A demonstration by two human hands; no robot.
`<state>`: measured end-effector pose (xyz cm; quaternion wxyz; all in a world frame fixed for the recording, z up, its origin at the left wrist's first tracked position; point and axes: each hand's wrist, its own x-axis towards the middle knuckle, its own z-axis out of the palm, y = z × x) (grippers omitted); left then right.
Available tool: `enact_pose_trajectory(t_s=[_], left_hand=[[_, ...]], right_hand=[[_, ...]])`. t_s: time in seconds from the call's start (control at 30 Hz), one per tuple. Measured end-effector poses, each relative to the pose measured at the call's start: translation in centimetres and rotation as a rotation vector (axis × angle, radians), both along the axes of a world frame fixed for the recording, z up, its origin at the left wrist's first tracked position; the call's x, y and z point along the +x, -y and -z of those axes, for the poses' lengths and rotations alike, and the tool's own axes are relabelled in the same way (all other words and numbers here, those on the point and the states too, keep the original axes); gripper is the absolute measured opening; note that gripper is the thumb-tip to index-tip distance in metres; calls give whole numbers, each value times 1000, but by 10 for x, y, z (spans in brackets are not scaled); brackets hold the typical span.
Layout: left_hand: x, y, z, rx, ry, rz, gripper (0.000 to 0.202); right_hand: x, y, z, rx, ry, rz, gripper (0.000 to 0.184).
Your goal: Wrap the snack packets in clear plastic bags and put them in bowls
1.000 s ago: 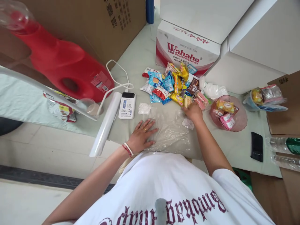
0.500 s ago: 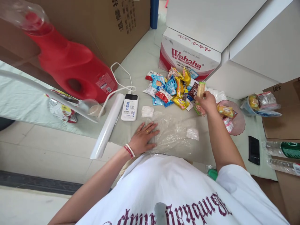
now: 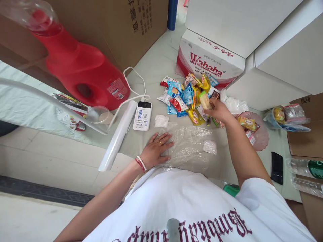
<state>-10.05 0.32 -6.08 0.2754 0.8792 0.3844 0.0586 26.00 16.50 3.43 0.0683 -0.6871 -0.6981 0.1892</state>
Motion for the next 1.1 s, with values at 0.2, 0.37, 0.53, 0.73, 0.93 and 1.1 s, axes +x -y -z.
enact_pose_trajectory(t_s=[0.2,0.37,0.53,0.73,0.93,1.1], left_hand=[[1,0,-1,12,-9,-7,67],[2,0,-3,8,-20,-13,66],[1,0,-3,4,-27,-4,65],[2,0,-3,3,-20,-11,64],[1,0,-2,2,-19,-2,66],[0,1,3,24,0,-5,67]], right_hand=[[-62,-35,8,113,84,95,56],[-101,3,29,132,137,-154,56],[-72,38,29,14,98,-228,56],[-1,72,26,61,218,103,59],[34,99,17,-175,37,-187,67],[42,99,-4,-128,-226,22,58]])
